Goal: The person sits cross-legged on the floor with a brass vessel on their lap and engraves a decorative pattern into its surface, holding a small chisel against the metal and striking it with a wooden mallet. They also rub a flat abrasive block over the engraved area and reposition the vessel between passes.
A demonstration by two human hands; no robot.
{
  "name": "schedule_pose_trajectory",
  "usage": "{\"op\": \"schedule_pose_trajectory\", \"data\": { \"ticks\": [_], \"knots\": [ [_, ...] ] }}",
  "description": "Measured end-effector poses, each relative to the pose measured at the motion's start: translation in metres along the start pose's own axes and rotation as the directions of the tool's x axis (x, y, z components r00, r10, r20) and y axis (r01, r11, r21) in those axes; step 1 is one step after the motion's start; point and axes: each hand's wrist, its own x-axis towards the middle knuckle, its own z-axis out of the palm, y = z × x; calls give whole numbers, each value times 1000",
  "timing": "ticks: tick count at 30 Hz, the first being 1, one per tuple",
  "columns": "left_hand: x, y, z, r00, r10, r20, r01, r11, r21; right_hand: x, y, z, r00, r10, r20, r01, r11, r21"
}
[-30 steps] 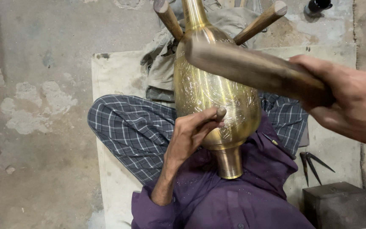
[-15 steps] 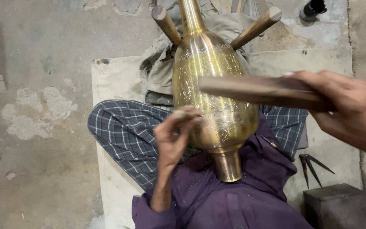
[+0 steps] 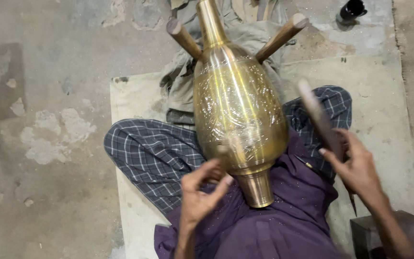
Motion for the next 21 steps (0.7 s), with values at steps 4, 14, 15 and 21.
{"op": "schedule_pose_trajectory", "data": {
  "ticks": [4,14,15,21],
  "knots": [
    [-2,18,20,976,-21,216,1,996,89,-12,-19,11,994,53,95,-45,995,-91],
    [1,10,28,956,49,289,-35,998,-54,-13,-53,2,952,156,264,-77,956,-285],
    [3,5,24,970,-23,242,59,988,-142,-13,-49,4,951,161,264,-87,959,-269],
    [33,-15,-7,995,-46,92,74,945,-319,-5,3,11,956,193,221,-214,974,75]
  ]
}}
